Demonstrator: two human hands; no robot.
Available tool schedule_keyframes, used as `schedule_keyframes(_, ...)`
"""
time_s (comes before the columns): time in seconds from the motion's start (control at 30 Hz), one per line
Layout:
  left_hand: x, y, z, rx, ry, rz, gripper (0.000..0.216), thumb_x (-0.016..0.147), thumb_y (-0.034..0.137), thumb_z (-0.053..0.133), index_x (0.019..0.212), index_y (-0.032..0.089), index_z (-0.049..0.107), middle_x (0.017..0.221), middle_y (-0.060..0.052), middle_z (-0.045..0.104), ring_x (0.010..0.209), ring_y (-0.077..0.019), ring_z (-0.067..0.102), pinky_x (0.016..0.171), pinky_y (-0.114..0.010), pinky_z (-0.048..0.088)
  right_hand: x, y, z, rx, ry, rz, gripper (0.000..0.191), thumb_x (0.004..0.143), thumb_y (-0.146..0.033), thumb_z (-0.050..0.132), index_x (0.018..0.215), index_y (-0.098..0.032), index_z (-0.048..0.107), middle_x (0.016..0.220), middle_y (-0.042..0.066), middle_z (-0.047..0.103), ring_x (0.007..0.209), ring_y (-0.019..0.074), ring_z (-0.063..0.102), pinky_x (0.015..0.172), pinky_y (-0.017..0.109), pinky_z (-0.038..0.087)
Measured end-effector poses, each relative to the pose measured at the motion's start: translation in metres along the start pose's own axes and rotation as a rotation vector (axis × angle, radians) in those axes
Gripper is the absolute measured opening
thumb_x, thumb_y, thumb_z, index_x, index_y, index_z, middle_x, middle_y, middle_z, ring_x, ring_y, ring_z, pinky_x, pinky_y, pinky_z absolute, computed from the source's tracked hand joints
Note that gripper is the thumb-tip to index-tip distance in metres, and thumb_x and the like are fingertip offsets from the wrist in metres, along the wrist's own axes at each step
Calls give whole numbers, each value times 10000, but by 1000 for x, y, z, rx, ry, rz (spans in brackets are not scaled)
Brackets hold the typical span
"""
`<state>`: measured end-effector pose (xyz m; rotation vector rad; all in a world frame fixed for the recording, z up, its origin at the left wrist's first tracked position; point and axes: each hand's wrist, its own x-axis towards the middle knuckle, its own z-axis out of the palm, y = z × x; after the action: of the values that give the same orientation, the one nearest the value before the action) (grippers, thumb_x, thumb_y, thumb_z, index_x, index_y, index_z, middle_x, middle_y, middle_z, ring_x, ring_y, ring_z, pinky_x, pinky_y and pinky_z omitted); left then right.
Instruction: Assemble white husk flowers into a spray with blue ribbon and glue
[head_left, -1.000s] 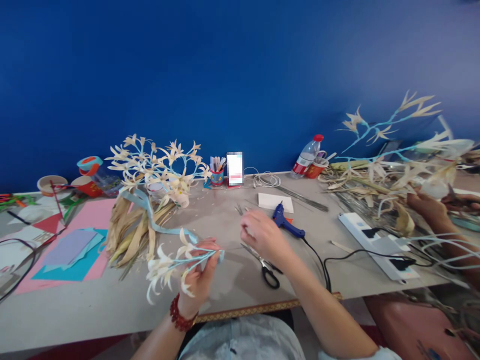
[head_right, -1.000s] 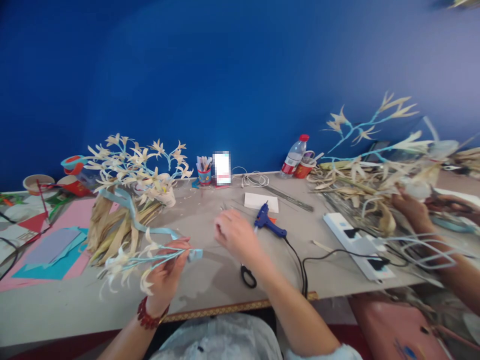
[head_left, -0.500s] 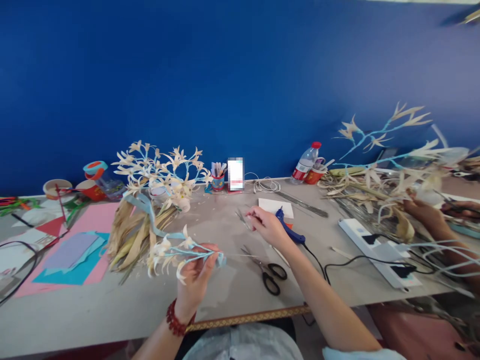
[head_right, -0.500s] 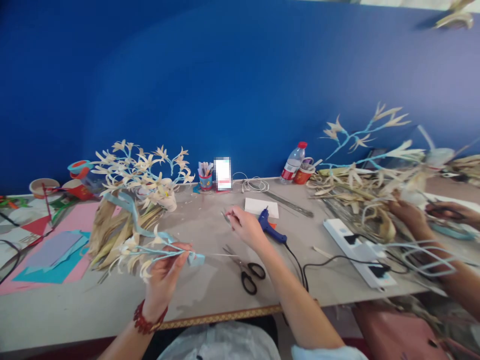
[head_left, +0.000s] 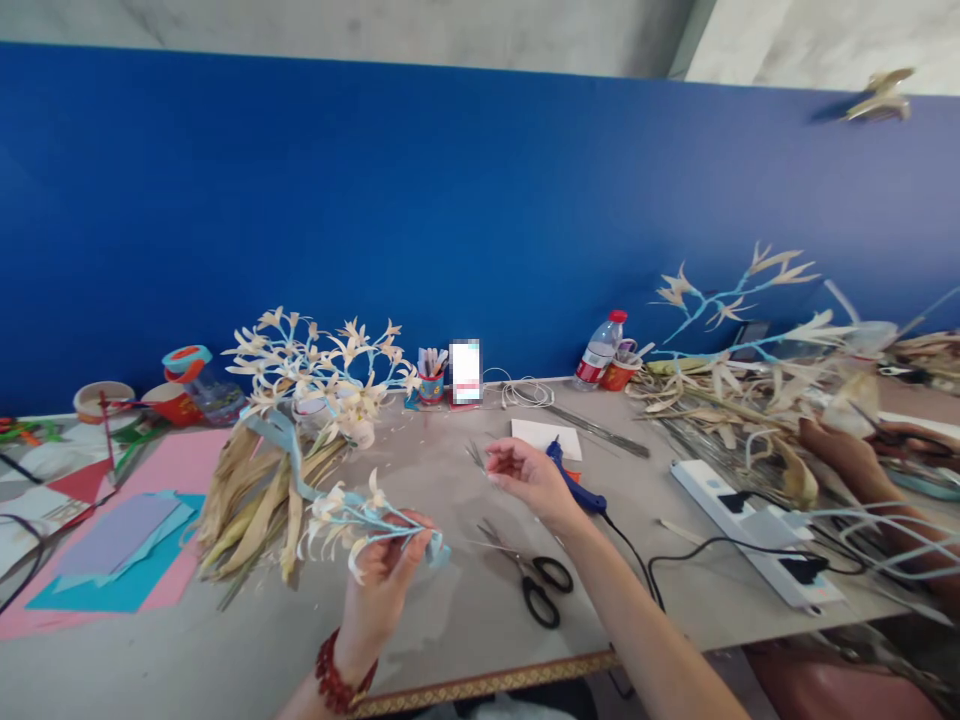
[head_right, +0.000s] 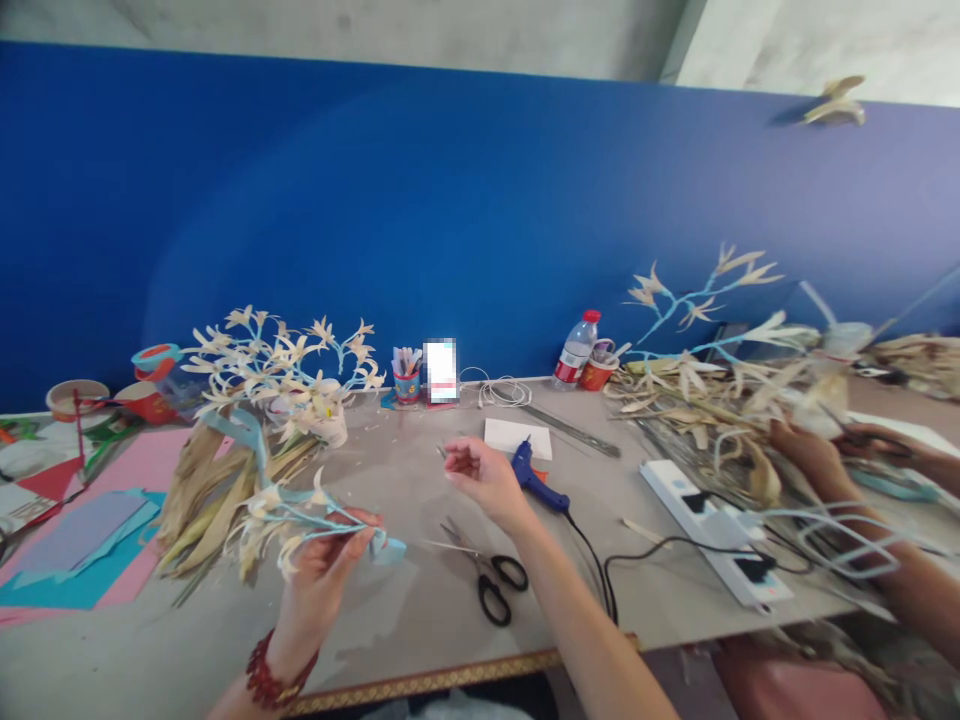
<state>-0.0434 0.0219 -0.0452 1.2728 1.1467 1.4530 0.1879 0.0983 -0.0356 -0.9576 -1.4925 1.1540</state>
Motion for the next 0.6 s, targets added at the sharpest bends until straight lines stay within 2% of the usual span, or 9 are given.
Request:
schedule_keyframes(0.2,9,-1,0,-54,-42,-40,149,787,309,684,788,164,718,752,-46,716,681,-175,658,644,-268,547,0,8,0,-33,87,-12,228,770,-323,712,911,-184,600,794,11,622,738,154,607,689,293,502)
schedule_keyframes(0.33,13,-3,-6,-72,-34,-44,125,790,293,685,813,173,714,751,-29,712,690,-161,652,654,-253,535,-2,9,0,-119,75,-34,192,847,-351,609,937,-187,563,743,-11,569,667,136,576,641,275,491)
schedule_keyframes(0.5,11,-6,-7,-86,-29,-71,124,786,294,690,824,178,714,763,-27,717,712,-170,663,668,-261,537,-5,11,2,-223,131,-51,212,912,-389,476,929,-191,549,595,-53,468,533,124,473,523,245,416)
schedule_keyframes(0.6,11,-7,-5,-105,-10,-88,132,780,293,696,826,171,708,759,-29,716,706,-172,661,676,-272,538,-3,13,0,-326,169,-47,246,914,-408,486,936,-189,597,518,-65,437,483,133,441,508,257,393)
